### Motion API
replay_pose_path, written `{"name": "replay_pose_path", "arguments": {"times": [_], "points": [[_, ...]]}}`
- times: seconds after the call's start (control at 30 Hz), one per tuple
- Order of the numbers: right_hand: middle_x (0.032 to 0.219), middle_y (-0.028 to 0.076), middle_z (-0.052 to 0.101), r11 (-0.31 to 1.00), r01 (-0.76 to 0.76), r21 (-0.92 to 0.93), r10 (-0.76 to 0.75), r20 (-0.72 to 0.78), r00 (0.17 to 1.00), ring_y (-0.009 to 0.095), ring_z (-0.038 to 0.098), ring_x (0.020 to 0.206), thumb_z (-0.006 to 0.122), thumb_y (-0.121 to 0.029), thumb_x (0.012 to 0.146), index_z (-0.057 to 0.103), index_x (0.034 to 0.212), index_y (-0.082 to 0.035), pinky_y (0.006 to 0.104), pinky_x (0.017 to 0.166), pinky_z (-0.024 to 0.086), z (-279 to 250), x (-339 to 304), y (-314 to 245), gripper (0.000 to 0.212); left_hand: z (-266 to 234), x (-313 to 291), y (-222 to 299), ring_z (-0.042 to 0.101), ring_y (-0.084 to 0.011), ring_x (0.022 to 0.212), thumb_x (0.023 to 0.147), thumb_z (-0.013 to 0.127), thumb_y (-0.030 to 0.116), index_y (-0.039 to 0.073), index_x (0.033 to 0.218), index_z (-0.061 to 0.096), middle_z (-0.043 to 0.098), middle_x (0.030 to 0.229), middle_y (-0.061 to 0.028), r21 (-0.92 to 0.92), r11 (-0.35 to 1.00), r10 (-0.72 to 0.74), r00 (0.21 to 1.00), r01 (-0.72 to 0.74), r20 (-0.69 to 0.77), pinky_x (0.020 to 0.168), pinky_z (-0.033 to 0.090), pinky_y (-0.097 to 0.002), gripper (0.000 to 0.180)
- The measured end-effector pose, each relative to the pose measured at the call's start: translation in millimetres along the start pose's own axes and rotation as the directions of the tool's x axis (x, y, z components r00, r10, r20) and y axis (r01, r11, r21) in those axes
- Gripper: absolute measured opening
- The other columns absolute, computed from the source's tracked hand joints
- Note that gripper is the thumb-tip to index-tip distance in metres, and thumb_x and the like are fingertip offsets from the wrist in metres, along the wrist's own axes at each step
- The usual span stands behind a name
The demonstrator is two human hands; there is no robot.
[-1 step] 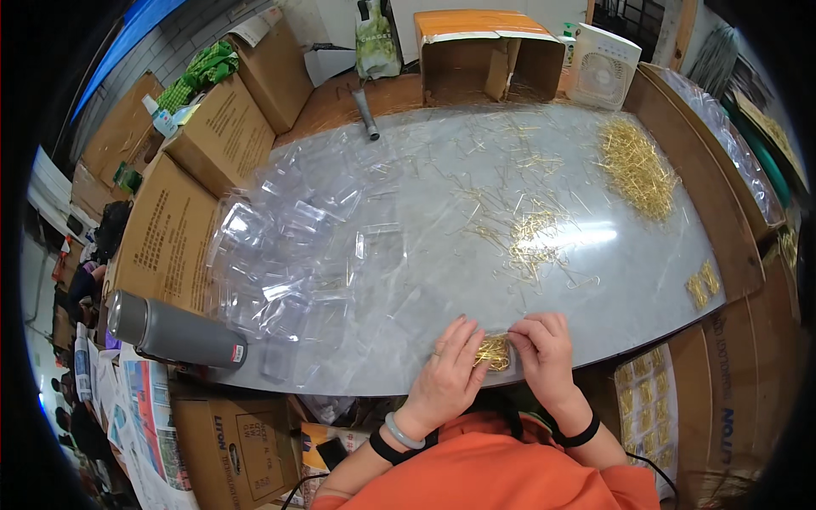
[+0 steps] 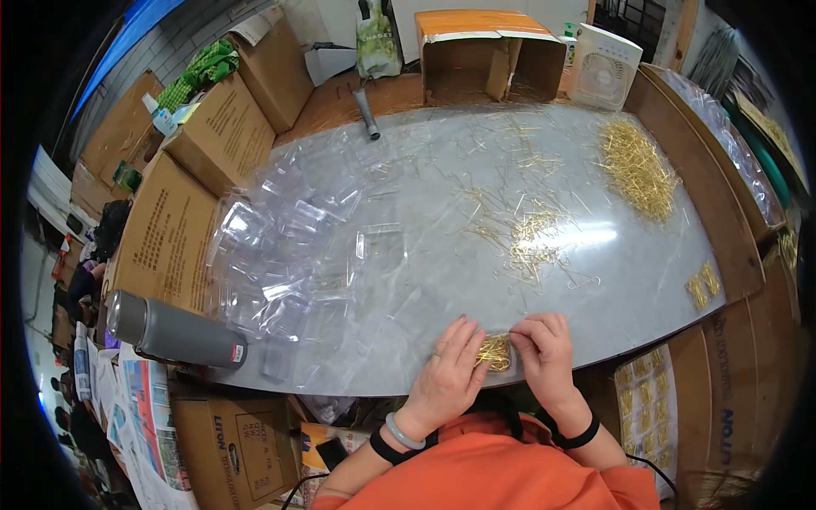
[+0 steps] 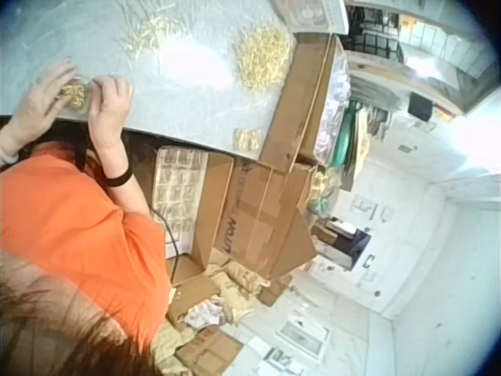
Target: The recorder is sorting and counting small gold-colored metal pins at a workshop table.
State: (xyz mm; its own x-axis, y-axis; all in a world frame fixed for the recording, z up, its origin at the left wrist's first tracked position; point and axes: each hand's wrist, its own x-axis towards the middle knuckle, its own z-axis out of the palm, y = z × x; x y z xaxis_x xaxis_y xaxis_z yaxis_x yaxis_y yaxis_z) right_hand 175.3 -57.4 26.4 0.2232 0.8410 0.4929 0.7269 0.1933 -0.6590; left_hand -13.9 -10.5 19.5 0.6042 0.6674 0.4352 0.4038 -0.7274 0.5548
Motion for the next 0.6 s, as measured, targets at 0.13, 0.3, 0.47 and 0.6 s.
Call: {"name": "replay_pose_path", "arguments": {"times": [0.13,0.3,0.47,0.6], "points": [[0.093,0.007,0.064,0.986,-0.139,0.087,0.139,-0.001,0.990,0.028,0.057,0.089,0.075,-0.003,0.085,0.072,0.095,-0.008,0.0396,0.079,0.047,3.0,-3.7,-5.5,0.011,0.7,0.0,-0.5,0.050,-0.0449,0.135,0.097,0.066,0.013,-0.006,0.135,0.055,0.054,0.140,-0.0245,-0.006,1.000,-0.013,1.000,0.013,0.014,0.109,0.045,-0.0484,0.044],[0.125,0.013,0.064,0.990,0.070,-0.120,-0.059,0.092,0.994,0.033,0.057,0.116,0.074,-0.014,0.089,0.064,0.128,-0.005,0.0483,0.101,0.042,-5.3,-11.1,-14.5,0.041,1.7,-0.4,-2.5,0.049,-0.0446,0.137,0.097,0.065,0.010,-0.007,0.137,0.053,0.051,0.143,-0.0251,-0.008,1.000,-0.004,1.000,0.004,0.000,0.110,0.045,-0.0492,0.046],[0.153,0.019,0.051,0.945,0.248,-0.214,-0.156,0.371,0.915,0.040,0.044,0.145,0.070,-0.028,0.094,0.041,0.152,0.002,0.0612,0.122,0.022,-3.8,-25.1,-12.5,0.071,2.5,-0.7,-4.4,0.048,-0.0447,0.138,0.097,0.065,0.008,-0.006,0.138,0.051,0.048,0.146,-0.0252,-0.017,1.000,0.008,1.000,-0.008,0.005,0.112,0.043,-0.0494,0.046],[0.153,0.022,0.049,0.980,0.174,-0.099,-0.148,0.224,0.963,0.041,0.044,0.145,0.073,-0.027,0.093,0.035,0.155,0.004,0.0620,0.121,0.023,-4.5,-22.8,-12.4,0.078,-2.5,-1.1,-4.0,0.047,-0.0450,0.138,0.097,0.064,0.007,-0.006,0.141,0.049,0.049,0.146,-0.0256,-0.096,0.995,-0.011,1.000,0.012,0.005,0.112,0.043,-0.0489,0.049]]}}
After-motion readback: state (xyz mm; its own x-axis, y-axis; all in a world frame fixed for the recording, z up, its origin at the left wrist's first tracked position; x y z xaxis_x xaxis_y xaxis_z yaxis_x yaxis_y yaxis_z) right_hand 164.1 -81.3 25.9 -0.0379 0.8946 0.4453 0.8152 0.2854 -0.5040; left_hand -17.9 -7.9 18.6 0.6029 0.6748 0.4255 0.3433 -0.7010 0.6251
